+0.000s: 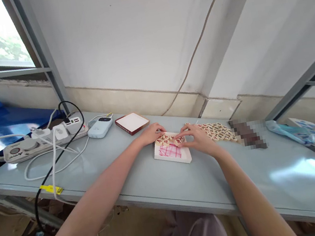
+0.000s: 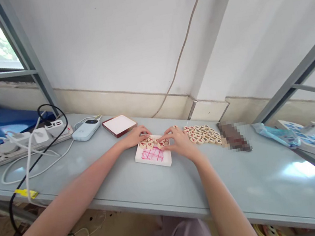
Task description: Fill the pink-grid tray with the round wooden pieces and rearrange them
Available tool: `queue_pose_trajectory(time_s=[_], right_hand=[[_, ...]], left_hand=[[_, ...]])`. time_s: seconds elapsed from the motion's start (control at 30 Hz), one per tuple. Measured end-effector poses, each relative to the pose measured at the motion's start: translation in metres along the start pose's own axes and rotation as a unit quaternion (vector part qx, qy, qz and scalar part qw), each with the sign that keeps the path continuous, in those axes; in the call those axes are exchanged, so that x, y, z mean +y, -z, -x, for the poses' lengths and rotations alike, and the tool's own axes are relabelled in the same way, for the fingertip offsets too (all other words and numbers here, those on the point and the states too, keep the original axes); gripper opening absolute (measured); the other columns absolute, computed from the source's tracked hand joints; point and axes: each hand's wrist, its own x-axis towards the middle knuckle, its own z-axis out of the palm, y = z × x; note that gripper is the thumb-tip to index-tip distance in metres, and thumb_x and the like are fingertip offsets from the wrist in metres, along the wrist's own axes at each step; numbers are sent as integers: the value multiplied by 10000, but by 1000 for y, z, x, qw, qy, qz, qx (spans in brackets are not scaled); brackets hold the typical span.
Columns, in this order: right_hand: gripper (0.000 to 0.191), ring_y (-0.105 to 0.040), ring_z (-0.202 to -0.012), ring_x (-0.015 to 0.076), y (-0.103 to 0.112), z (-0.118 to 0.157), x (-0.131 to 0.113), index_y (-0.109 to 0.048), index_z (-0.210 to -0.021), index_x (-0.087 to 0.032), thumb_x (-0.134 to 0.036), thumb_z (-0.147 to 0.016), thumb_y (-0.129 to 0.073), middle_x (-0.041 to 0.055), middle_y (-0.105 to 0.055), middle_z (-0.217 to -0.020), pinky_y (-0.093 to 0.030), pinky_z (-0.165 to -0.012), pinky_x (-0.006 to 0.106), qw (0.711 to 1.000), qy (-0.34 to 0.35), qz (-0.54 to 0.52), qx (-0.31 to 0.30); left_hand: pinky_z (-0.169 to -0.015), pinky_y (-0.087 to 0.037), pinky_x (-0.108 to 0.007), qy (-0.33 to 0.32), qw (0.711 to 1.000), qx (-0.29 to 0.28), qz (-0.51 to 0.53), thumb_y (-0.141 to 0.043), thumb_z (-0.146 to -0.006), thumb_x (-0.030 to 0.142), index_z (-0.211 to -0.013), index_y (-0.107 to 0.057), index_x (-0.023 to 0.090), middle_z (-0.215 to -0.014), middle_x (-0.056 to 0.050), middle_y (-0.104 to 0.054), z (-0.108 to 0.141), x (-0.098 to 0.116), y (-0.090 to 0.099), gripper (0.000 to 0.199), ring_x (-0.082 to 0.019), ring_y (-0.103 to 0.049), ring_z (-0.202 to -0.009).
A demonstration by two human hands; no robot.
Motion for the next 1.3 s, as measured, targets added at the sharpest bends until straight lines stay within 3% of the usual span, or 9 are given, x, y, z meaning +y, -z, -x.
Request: queue_pose_trajectory(time_s=[0.17,0.3,0.53,0.73,1.0,1.23,1.3], right_hand=[[245,-510,-903,201,-8,-3,-13,-664,-1001,-345,-363,-765,-602,23,-604,-925,-316,-824,367,1000,10,-19,-24],[252,-538,-817,178,-10,-3,-19,-636,-989,-296,-303,-738,-609,3,-632,-907,-320,-774,345,999,-24,-30,-10],[185,-529,-919,218,-8,1,-14,-644,-918,-303,-308,-740,-594,14,-637,-967,-293,-816,386,1000,-25,8,-6],[193,-526,-945,218,-4,3,-13,-625,-930,-295,-290,-739,-593,5,-629,-962,-275,-883,429,999,-36,-3,-15],[47,-433,-1085,261,-8,1,-10,-679,-692,-284,-328,-684,-664,26,-530,-959,-258,-925,465,997,-54,54,3],[96,-398,-1116,273,-4,3,-6,-705,-727,-308,-377,-706,-642,36,-523,-992,-264,-940,476,998,-58,10,-11],[130,-420,-1095,257,-1,2,2,-701,-778,-310,-388,-739,-605,38,-522,-1006,-282,-942,455,997,-66,-7,35]], left_hand=[[-898,-375,-277,15,1000,9,2,-339,-830,153,-1120,-538,238,-1142,-29,-509,4,11,-2,362,-141,-509,-1000],[-986,-292,-362,19,999,20,-35,-330,-866,239,-1136,-512,250,-1161,-27,-506,5,20,-2,326,-174,-470,-1079],[-963,-309,-316,-11,999,-27,-36,-394,-859,360,-1058,-561,224,-1135,-42,-525,3,22,-8,293,-194,-428,-1137],[-955,-320,-311,-15,999,-35,-27,-421,-843,348,-1065,-559,217,-1135,-45,-527,4,21,-8,292,-189,-436,-1116],[-948,-345,-294,15,998,-34,51,-473,-811,426,-1056,-582,232,-1135,-41,-514,2,21,-13,331,-184,-467,-1087],[-966,-336,-347,36,998,-38,19,-549,-730,559,-1089,-583,260,-1183,-55,-452,5,26,-13,468,-234,-455,-1100],[-972,-330,-357,33,999,-42,7,-584,-699,567,-1105,-572,267,-1192,-57,-431,6,27,-12,505,-237,-455,-1098]])
